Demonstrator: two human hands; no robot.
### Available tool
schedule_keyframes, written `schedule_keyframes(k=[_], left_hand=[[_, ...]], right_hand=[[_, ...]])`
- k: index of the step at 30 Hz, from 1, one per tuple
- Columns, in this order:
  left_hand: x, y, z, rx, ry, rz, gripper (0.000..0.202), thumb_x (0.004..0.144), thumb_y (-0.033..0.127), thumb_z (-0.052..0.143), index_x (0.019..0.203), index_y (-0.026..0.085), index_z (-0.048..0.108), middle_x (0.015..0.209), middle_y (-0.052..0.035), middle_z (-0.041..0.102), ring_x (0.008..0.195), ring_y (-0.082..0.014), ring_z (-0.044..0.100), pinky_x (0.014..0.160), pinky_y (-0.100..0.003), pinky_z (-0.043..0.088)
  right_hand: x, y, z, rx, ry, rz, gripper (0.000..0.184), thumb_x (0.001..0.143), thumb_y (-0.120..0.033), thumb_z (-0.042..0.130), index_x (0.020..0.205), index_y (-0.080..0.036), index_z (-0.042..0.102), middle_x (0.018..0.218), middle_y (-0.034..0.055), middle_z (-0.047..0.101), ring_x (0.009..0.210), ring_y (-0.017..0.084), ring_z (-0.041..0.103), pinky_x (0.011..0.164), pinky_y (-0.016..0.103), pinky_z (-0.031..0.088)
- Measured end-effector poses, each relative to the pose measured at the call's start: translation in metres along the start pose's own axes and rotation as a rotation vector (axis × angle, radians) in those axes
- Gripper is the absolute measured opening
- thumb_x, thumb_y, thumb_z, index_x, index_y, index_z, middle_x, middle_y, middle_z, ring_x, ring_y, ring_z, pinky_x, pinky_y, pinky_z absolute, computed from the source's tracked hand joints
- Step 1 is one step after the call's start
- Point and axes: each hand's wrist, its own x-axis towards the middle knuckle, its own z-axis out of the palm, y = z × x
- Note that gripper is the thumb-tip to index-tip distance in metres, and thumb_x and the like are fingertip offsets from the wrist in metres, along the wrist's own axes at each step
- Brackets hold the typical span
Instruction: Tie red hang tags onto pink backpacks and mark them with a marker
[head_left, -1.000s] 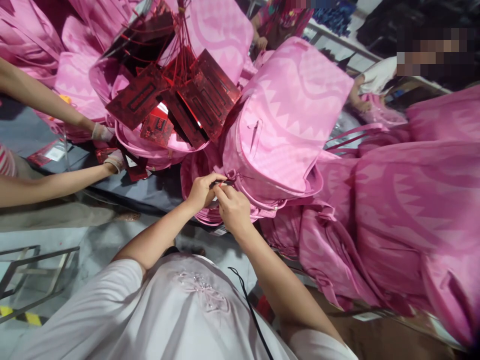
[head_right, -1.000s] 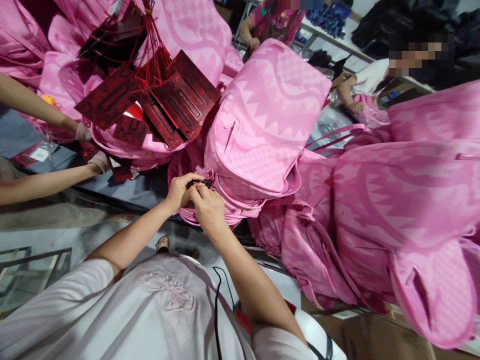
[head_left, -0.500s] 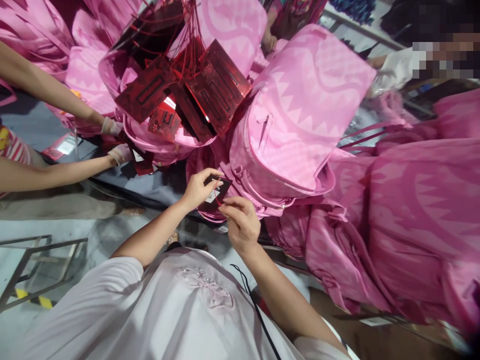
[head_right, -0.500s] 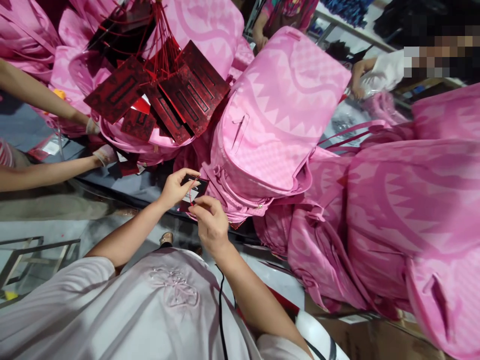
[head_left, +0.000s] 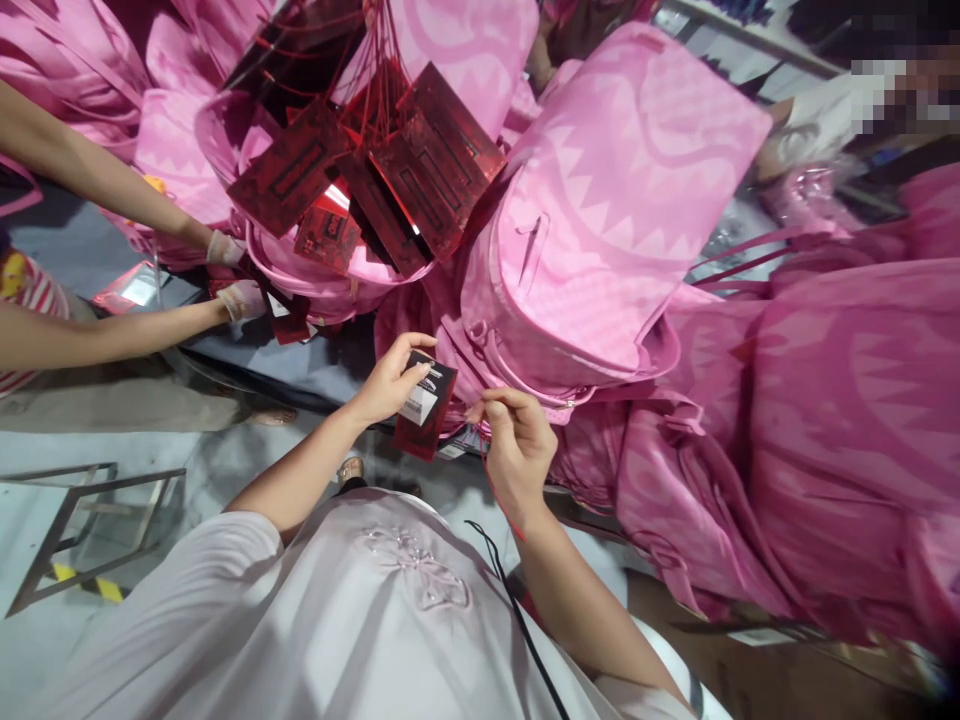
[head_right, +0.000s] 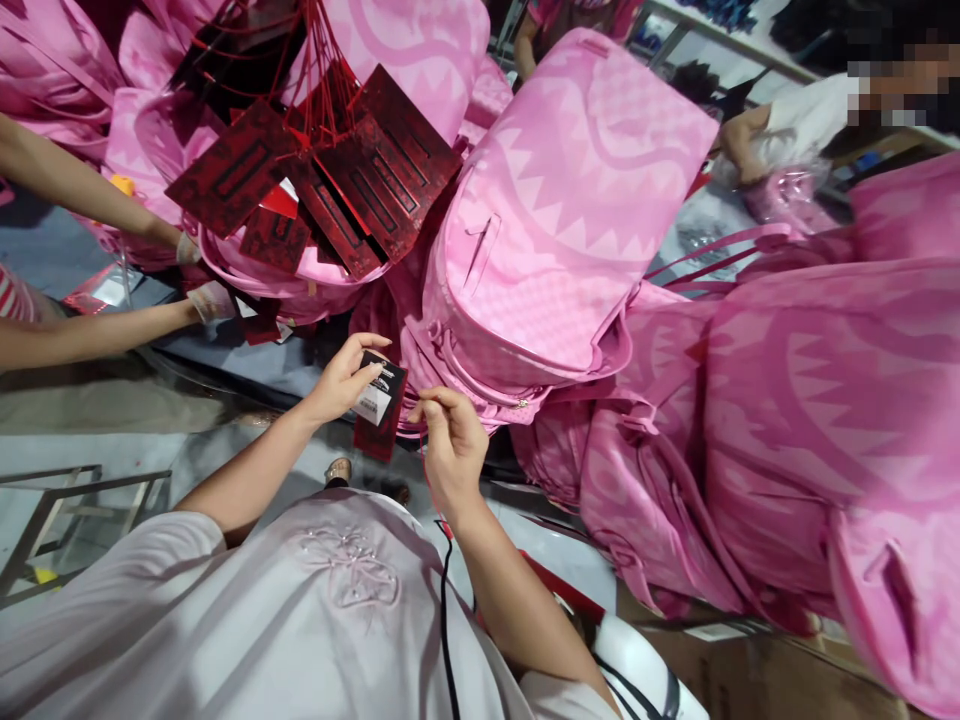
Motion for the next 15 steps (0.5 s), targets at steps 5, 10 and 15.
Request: schedule_keyframes(k=[5,10,15], left_hand=[[-0.011,0.015,0.005,-0.112,-0.131,-0.1,0.037,0.082,0.028,0.065,0.115,0.02,0.05,0.093,-0.0015,0.06,0.077,-0.0104,0.062,0.068,-0.02,0.05],[-0.017,0.013,0.014,0.031,-0.002,-0.057,0.027,0.084,0.02,0.062,0.11,0.019,0.056,0.09,-0.0016,0.063,0.08,-0.0111,0.063,0.071,-0.02,0.05],[-0.023,0.013,0.026,0.274,0.088,0.077,0.02,0.089,0.018,0.058,0.109,0.02,0.06,0.101,-0.0027,0.067,0.089,-0.0124,0.064,0.081,-0.023,0.05]], right_hand=[[0.007,0.018,-0.01,-0.056,-0.114,0.21,0.022,0.088,-0.037,0.061,0.1,-0.018,0.068,0.065,-0.0023,0.06,0.051,0.012,0.055,0.049,0.024,0.049],[-0.002,0.017,-0.015,-0.242,-0.075,0.112,0.016,0.09,-0.033,0.062,0.094,-0.019,0.067,0.071,0.0004,0.066,0.052,0.011,0.054,0.048,0.024,0.044],[-0.006,0.011,-0.007,-0.299,-0.123,0.031,0.01,0.092,-0.028,0.06,0.092,-0.02,0.066,0.07,0.0,0.067,0.055,0.013,0.06,0.054,0.026,0.05]])
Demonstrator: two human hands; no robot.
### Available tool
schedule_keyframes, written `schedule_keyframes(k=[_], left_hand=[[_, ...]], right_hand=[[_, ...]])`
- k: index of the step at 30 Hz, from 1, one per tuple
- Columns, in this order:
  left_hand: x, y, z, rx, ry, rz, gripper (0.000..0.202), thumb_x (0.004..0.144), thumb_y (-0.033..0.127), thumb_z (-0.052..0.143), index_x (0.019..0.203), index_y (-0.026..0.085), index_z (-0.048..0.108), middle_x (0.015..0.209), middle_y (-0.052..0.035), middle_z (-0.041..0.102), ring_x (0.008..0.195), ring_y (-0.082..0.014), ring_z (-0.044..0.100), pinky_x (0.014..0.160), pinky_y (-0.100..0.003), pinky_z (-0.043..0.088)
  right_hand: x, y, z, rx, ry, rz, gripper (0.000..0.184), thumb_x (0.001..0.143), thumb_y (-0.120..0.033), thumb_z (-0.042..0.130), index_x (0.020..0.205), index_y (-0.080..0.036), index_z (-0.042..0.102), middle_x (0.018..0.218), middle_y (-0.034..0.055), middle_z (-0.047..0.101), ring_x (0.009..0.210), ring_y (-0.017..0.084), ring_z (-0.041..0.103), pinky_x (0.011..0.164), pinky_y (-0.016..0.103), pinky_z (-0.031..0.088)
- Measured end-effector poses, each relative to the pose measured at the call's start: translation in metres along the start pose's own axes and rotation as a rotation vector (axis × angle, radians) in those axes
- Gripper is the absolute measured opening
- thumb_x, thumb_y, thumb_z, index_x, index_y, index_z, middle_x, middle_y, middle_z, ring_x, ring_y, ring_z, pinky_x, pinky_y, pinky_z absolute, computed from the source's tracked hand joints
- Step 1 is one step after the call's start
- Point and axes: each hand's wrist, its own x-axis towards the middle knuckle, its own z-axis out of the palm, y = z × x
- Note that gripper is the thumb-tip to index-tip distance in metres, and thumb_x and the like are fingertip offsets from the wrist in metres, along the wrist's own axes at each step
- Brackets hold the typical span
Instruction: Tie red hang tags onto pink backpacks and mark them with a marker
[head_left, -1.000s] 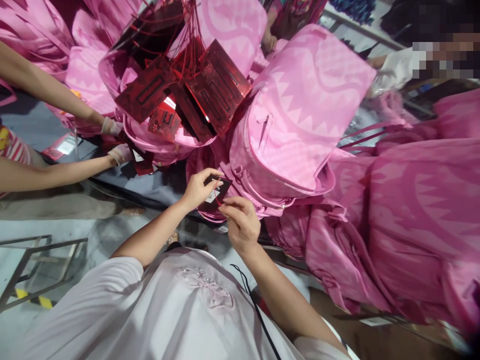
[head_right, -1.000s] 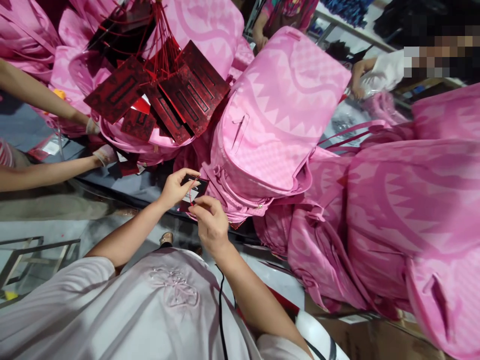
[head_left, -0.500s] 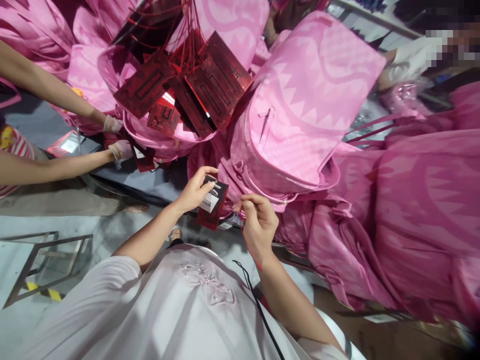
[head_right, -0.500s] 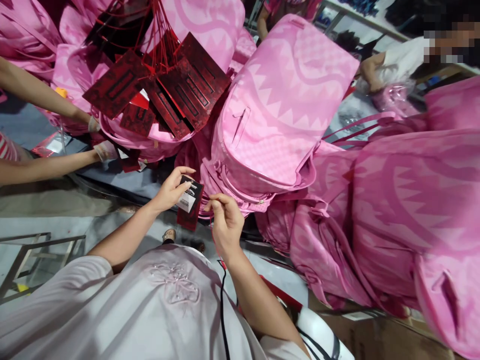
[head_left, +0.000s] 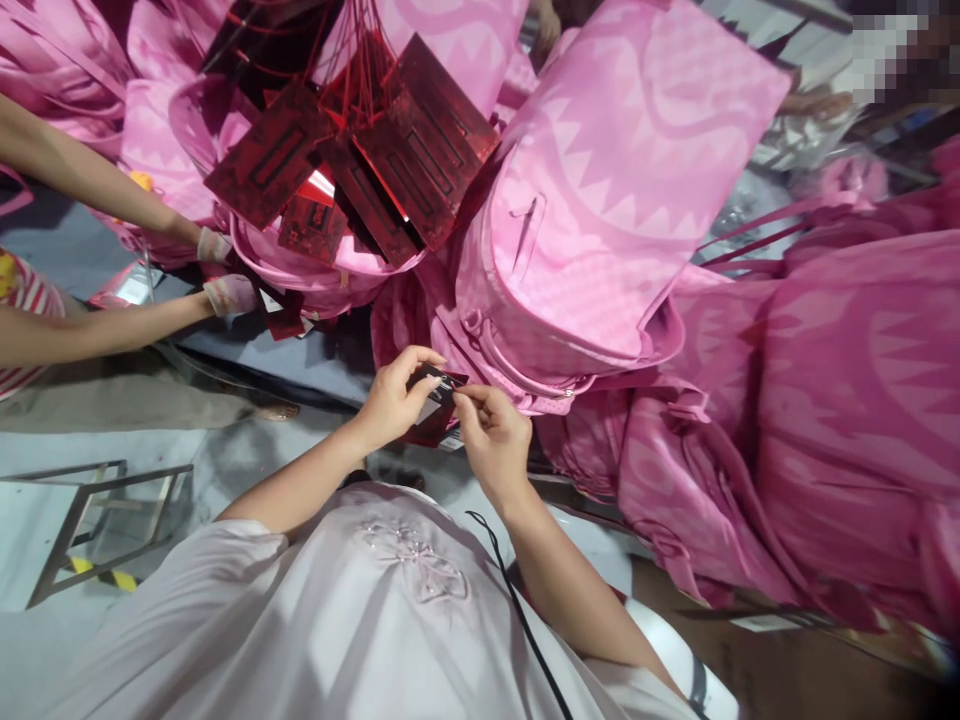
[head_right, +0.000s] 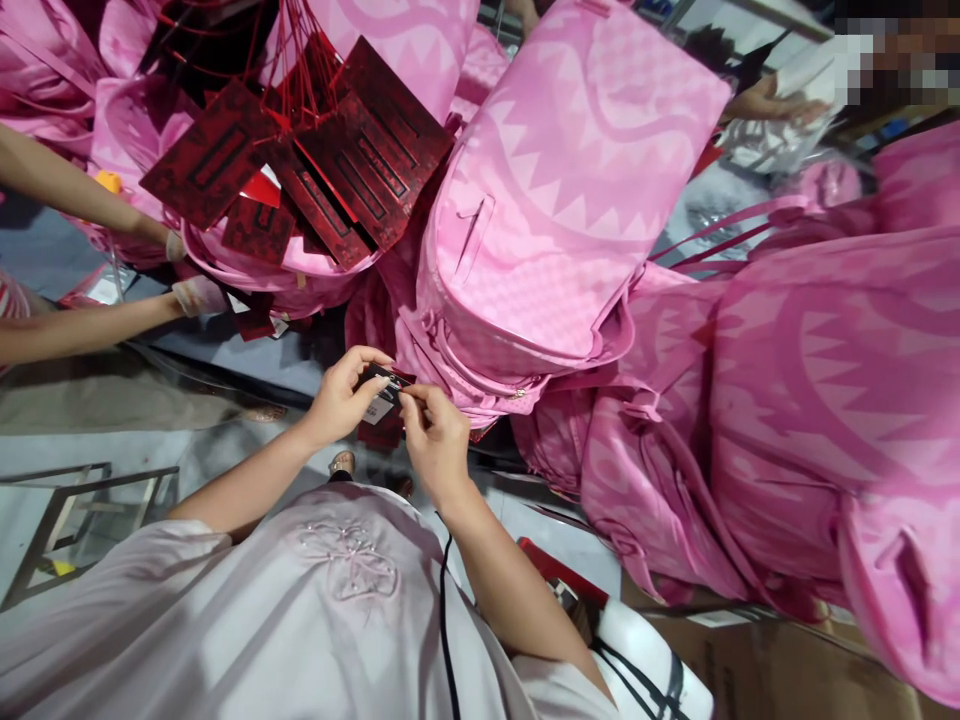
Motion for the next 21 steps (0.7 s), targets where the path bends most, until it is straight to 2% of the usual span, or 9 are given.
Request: schedule_keyframes(k=[8,11,17,21], left_hand=[[-0.005,0.005,0.012,0.175,0.047,0.151,0.015,0.09,0.015,0.059,0.104,0.02,0.063,0.098,-0.0024,0.071,0.091,-0.0129,0.067,0.083,-0.022,0.052],[-0.005,0.003,0.014,0.247,0.049,0.287,0.012,0.094,0.015,0.056,0.101,0.019,0.065,0.095,-0.0031,0.072,0.091,-0.0132,0.067,0.085,-0.024,0.052],[-0.007,-0.005,0.015,0.313,0.046,0.515,0.018,0.094,0.009,0.053,0.104,0.016,0.066,0.098,-0.006,0.073,0.093,-0.0146,0.067,0.085,-0.029,0.055],[-0.011,-0.008,0.018,0.33,0.084,0.563,0.022,0.093,0.007,0.051,0.105,0.017,0.067,0.1,-0.0075,0.073,0.096,-0.0151,0.066,0.086,-0.031,0.056]], right_hand=[[-0.001,0.009,0.005,0.008,0.029,0.038,0.011,0.091,-0.028,0.059,0.089,-0.019,0.066,0.07,-0.0001,0.068,0.055,0.013,0.059,0.055,0.025,0.05],[-0.002,0.01,0.005,0.06,0.046,0.108,0.012,0.089,-0.029,0.061,0.087,-0.018,0.065,0.067,-0.0005,0.065,0.054,0.012,0.057,0.052,0.024,0.046],[-0.001,0.005,0.005,0.381,0.001,0.399,0.02,0.082,-0.038,0.067,0.078,-0.018,0.062,0.059,-0.0037,0.057,0.042,0.007,0.042,0.04,0.021,0.032],[0.002,0.005,0.007,0.686,-0.056,0.631,0.034,0.072,-0.047,0.076,0.071,-0.019,0.057,0.054,-0.0065,0.051,0.035,0.004,0.031,0.034,0.019,0.021]])
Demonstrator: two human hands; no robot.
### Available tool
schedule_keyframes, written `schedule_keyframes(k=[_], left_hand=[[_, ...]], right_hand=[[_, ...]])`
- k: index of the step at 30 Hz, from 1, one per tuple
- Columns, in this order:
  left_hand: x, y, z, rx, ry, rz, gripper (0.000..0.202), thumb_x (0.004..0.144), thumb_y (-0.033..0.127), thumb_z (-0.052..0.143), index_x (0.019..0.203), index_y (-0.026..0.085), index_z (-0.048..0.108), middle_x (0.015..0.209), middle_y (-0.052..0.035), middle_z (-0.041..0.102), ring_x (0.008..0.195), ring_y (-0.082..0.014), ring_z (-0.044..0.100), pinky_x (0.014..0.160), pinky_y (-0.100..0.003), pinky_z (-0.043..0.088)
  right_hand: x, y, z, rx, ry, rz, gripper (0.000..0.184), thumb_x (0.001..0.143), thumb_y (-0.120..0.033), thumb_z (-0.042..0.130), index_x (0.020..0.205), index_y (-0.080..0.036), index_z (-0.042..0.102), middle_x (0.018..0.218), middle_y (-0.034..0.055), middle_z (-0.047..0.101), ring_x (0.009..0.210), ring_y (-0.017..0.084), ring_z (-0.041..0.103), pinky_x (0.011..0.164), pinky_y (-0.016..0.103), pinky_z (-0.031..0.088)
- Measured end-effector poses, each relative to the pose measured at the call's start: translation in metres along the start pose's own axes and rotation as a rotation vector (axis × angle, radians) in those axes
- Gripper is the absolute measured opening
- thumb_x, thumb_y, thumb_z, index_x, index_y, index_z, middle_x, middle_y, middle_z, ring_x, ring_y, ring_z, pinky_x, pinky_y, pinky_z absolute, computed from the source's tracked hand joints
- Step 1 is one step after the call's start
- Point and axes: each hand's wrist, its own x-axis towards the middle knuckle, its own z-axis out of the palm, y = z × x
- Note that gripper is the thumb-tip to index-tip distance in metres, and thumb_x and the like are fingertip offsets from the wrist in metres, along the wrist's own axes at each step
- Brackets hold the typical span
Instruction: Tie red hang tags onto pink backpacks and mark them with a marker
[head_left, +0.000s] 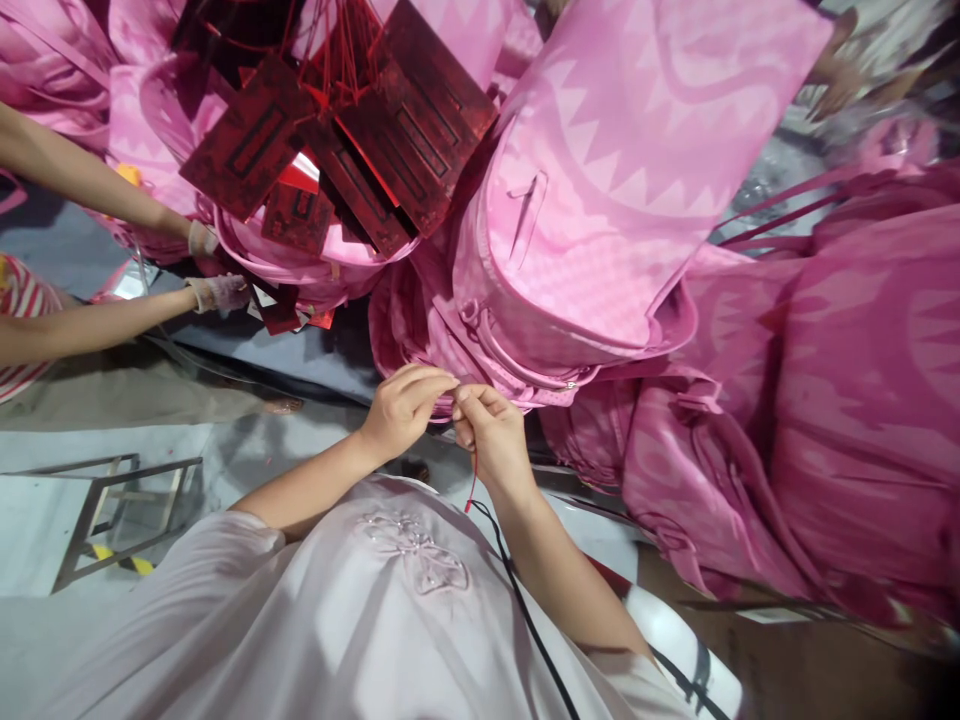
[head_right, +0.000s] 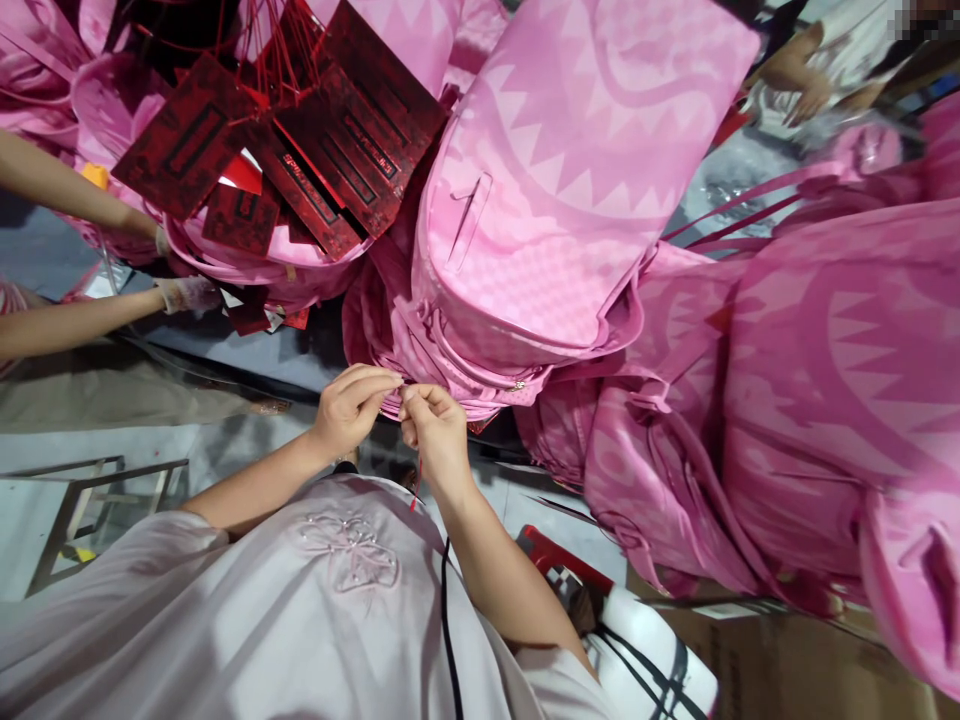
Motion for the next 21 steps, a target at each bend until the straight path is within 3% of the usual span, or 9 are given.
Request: schedule_keyframes(k=[2,4,7,9,11,15,21], left_hand=[[-0.001,0.001,0.001,0.008,0.017,-0.003,0.023,0.094,0.008,0.052,0.107,0.017,0.068,0.102,-0.0081,0.073,0.098,-0.0154,0.066,0.087,-0.032,0.056],[-0.003,0.001,0.001,0.013,0.001,0.002,0.024,0.094,0.009,0.052,0.108,0.018,0.068,0.104,-0.008,0.073,0.1,-0.0156,0.066,0.088,-0.032,0.056],[-0.005,0.001,0.001,-0.021,-0.012,-0.022,0.025,0.094,0.009,0.053,0.111,0.019,0.068,0.103,-0.0061,0.074,0.099,-0.0147,0.067,0.089,-0.031,0.056],[-0.007,0.002,0.002,-0.028,-0.002,-0.064,0.027,0.094,0.01,0.054,0.116,0.02,0.066,0.103,-0.0054,0.074,0.099,-0.014,0.068,0.09,-0.03,0.056],[-0.009,0.004,0.004,-0.023,0.022,-0.128,0.028,0.094,0.011,0.055,0.12,0.02,0.064,0.103,-0.0051,0.075,0.098,-0.0133,0.07,0.091,-0.028,0.056],[-0.014,0.008,0.009,-0.033,0.093,-0.271,0.019,0.092,0.017,0.063,0.11,0.019,0.068,0.1,-0.0042,0.075,0.091,-0.0121,0.071,0.084,-0.023,0.057],[-0.019,0.009,0.014,-0.049,0.084,-0.321,0.024,0.091,0.016,0.063,0.114,0.019,0.067,0.104,-0.005,0.075,0.092,-0.0123,0.072,0.084,-0.022,0.057]], right_hand=[[0.001,0.003,0.001,0.054,-0.013,0.049,0.038,0.071,-0.051,0.076,0.068,-0.02,0.054,0.051,-0.008,0.046,0.034,0.004,0.027,0.034,0.019,0.02],[0.0,0.007,0.0,-0.032,0.027,-0.025,0.034,0.076,-0.05,0.072,0.071,-0.02,0.056,0.052,-0.0069,0.047,0.036,0.006,0.031,0.036,0.02,0.024],[-0.004,0.016,-0.002,-0.389,0.15,-0.36,0.021,0.084,-0.041,0.063,0.083,-0.02,0.063,0.07,0.0014,0.064,0.055,0.012,0.054,0.053,0.025,0.044],[-0.007,0.021,-0.003,-0.582,0.17,-0.525,0.018,0.087,-0.037,0.059,0.086,-0.02,0.065,0.08,0.0053,0.068,0.069,0.016,0.061,0.067,0.03,0.049],[-0.008,0.023,-0.002,-0.579,0.149,-0.499,0.018,0.089,-0.036,0.056,0.085,-0.02,0.063,0.078,0.0045,0.067,0.068,0.016,0.06,0.067,0.03,0.049],[-0.008,0.022,0.002,-0.336,0.135,-0.3,0.019,0.089,-0.038,0.057,0.083,-0.02,0.059,0.065,-0.0017,0.058,0.058,0.013,0.054,0.055,0.025,0.044],[-0.01,0.025,0.0,-0.383,0.149,-0.394,0.017,0.09,-0.035,0.057,0.086,-0.019,0.062,0.07,-0.001,0.062,0.06,0.012,0.055,0.058,0.025,0.043]])
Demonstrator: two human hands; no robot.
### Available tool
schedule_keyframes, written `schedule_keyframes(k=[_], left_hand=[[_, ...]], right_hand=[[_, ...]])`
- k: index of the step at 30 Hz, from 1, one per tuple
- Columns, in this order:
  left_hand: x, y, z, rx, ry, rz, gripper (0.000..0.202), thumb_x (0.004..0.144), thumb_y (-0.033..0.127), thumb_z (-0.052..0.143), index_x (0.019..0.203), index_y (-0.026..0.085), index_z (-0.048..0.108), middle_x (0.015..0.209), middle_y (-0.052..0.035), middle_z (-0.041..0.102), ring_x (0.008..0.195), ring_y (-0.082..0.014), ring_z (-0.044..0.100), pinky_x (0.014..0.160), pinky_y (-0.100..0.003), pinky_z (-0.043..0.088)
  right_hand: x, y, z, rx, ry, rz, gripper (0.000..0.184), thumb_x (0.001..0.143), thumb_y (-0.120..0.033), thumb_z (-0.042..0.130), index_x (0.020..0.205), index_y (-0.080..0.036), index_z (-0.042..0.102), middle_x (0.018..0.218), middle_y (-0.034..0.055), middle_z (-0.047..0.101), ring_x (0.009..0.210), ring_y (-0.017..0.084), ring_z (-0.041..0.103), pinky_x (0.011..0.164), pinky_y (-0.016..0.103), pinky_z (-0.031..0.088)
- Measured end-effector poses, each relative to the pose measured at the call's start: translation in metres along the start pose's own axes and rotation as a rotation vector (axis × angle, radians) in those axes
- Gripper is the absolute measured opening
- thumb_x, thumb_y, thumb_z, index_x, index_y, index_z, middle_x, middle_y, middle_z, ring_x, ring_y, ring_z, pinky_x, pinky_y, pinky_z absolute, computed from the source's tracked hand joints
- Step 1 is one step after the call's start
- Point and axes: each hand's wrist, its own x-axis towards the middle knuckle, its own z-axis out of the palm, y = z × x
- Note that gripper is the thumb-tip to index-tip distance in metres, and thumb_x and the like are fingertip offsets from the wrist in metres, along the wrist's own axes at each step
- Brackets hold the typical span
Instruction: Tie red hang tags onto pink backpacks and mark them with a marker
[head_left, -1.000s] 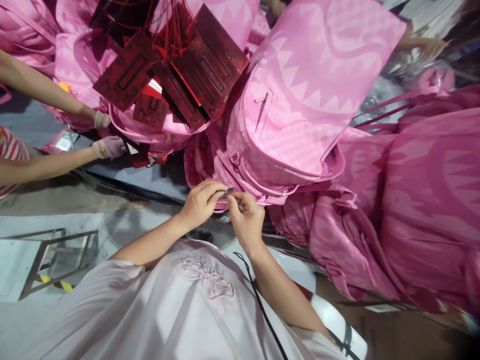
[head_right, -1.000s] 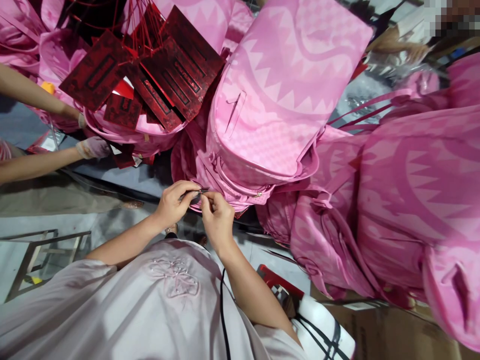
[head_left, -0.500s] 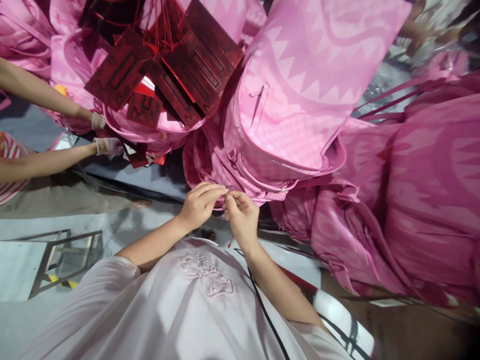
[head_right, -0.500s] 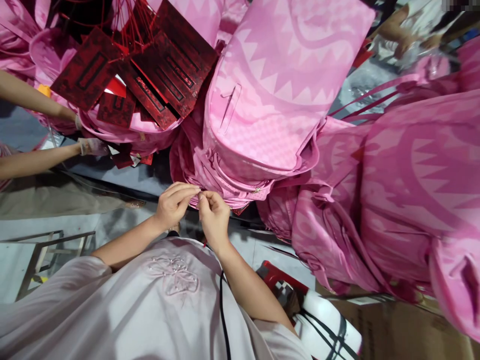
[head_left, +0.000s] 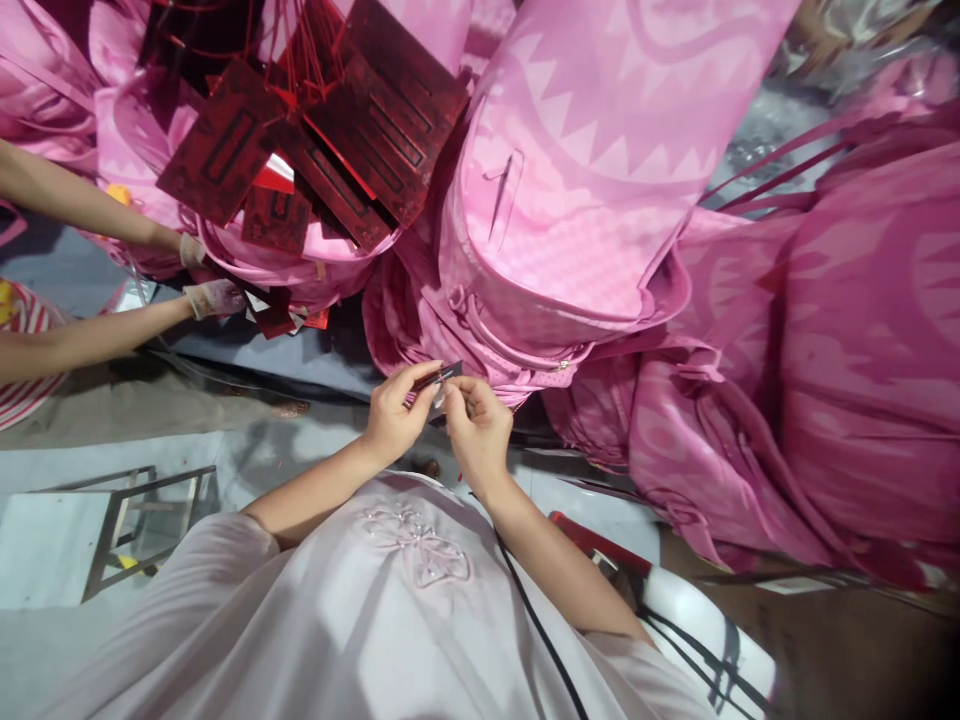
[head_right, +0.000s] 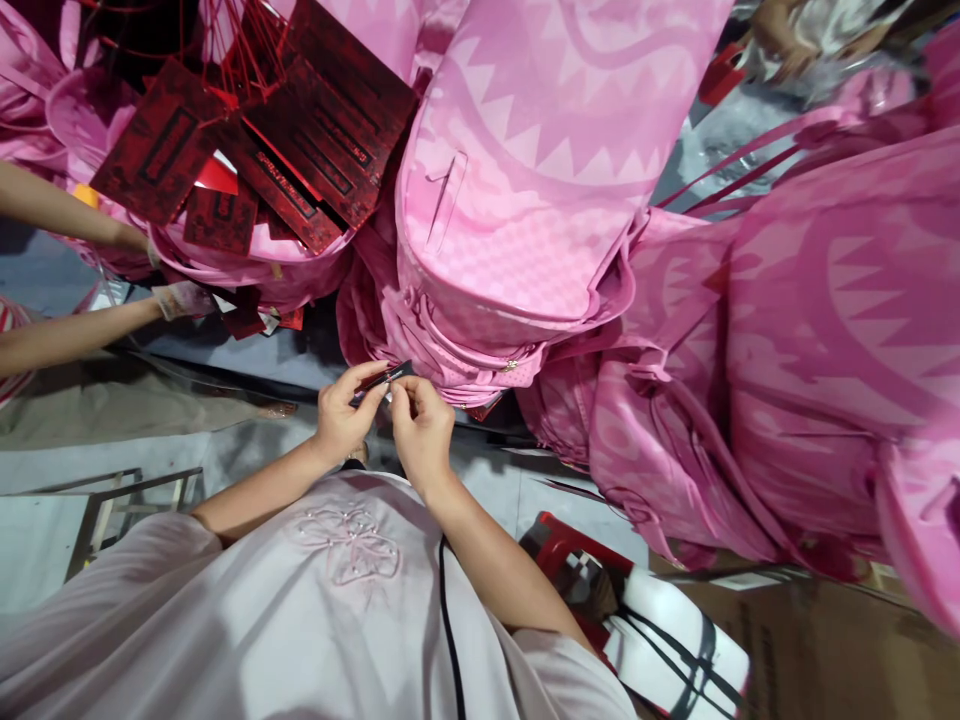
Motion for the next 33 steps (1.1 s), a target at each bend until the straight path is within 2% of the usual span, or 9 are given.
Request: schedule_keyframes(k=[3,9,14,16,20,23,27,31,33], left_hand=[[-0.001,0.0,-0.001,0.015,-0.01,0.016,0.021,0.092,0.014,0.06,0.111,0.018,0.068,0.101,-0.0049,0.075,0.091,-0.0121,0.072,0.083,-0.022,0.057],[-0.001,0.001,-0.001,0.026,0.003,0.034,0.016,0.091,0.016,0.063,0.106,0.018,0.07,0.097,-0.0042,0.075,0.088,-0.0118,0.071,0.081,-0.022,0.057],[0.0,0.003,-0.001,0.031,-0.025,0.037,0.016,0.092,0.014,0.06,0.104,0.018,0.07,0.096,-0.0038,0.075,0.087,-0.0113,0.071,0.08,-0.022,0.056],[0.0,0.004,-0.002,0.056,-0.035,0.086,0.018,0.093,0.013,0.058,0.105,0.018,0.07,0.096,-0.004,0.076,0.087,-0.0116,0.071,0.08,-0.023,0.057],[0.0,0.001,-0.002,0.137,-0.051,0.292,0.024,0.092,0.008,0.055,0.11,0.017,0.068,0.103,-0.0075,0.075,0.097,-0.0154,0.07,0.089,-0.03,0.057],[-0.002,0.001,0.0,0.154,-0.067,0.325,0.026,0.093,0.008,0.053,0.113,0.017,0.067,0.106,-0.0087,0.075,0.101,-0.0165,0.07,0.091,-0.032,0.057],[-0.004,0.008,-0.002,0.029,-0.115,0.218,0.021,0.096,0.022,0.056,0.112,0.018,0.068,0.11,-0.0089,0.074,0.104,-0.0176,0.07,0.093,-0.034,0.057],[-0.004,0.017,-0.01,-0.221,-0.11,-0.12,0.027,0.101,0.033,0.047,0.114,0.018,0.066,0.104,-0.0075,0.075,0.097,-0.014,0.071,0.086,-0.026,0.057],[-0.002,0.016,-0.013,-0.351,-0.139,-0.283,0.027,0.099,0.036,0.053,0.113,0.018,0.066,0.102,-0.0074,0.075,0.094,-0.0139,0.072,0.085,-0.025,0.057]], right_hand=[[-0.002,0.003,-0.001,-0.085,0.01,-0.076,0.016,0.091,-0.033,0.057,0.089,-0.019,0.063,0.074,0.0,0.065,0.062,0.013,0.058,0.06,0.026,0.045],[0.0,0.0,-0.004,-0.16,0.009,-0.123,0.013,0.092,-0.029,0.055,0.088,-0.019,0.062,0.072,-0.0002,0.067,0.06,0.013,0.06,0.06,0.026,0.046],[0.0,-0.01,-0.01,-0.413,-0.011,-0.251,0.015,0.093,-0.026,0.051,0.088,-0.019,0.063,0.075,0.003,0.069,0.063,0.015,0.062,0.062,0.027,0.045],[-0.001,-0.015,-0.012,-0.493,-0.01,-0.28,0.017,0.093,-0.026,0.049,0.087,-0.019,0.063,0.077,0.0045,0.07,0.065,0.016,0.062,0.063,0.028,0.045],[-0.002,-0.019,-0.012,-0.414,-0.01,-0.188,0.017,0.093,-0.029,0.05,0.086,-0.02,0.061,0.073,0.0027,0.067,0.062,0.015,0.06,0.062,0.028,0.044],[0.001,-0.017,-0.011,-0.163,-0.013,-0.034,0.017,0.09,-0.035,0.053,0.082,-0.021,0.059,0.068,0.0002,0.061,0.059,0.014,0.055,0.059,0.027,0.043],[0.002,-0.014,-0.01,0.155,-0.026,0.15,0.024,0.085,-0.043,0.061,0.079,-0.021,0.056,0.064,-0.0021,0.056,0.052,0.011,0.046,0.047,0.024,0.036],[-0.001,-0.012,-0.011,0.355,-0.074,0.216,0.029,0.081,-0.043,0.07,0.085,-0.023,0.05,0.058,-0.0078,0.054,0.041,0.007,0.037,0.041,0.021,0.028],[-0.002,-0.009,-0.012,0.435,-0.088,0.237,0.033,0.08,-0.042,0.073,0.088,-0.023,0.047,0.058,-0.0092,0.056,0.04,0.006,0.037,0.04,0.019,0.028]])
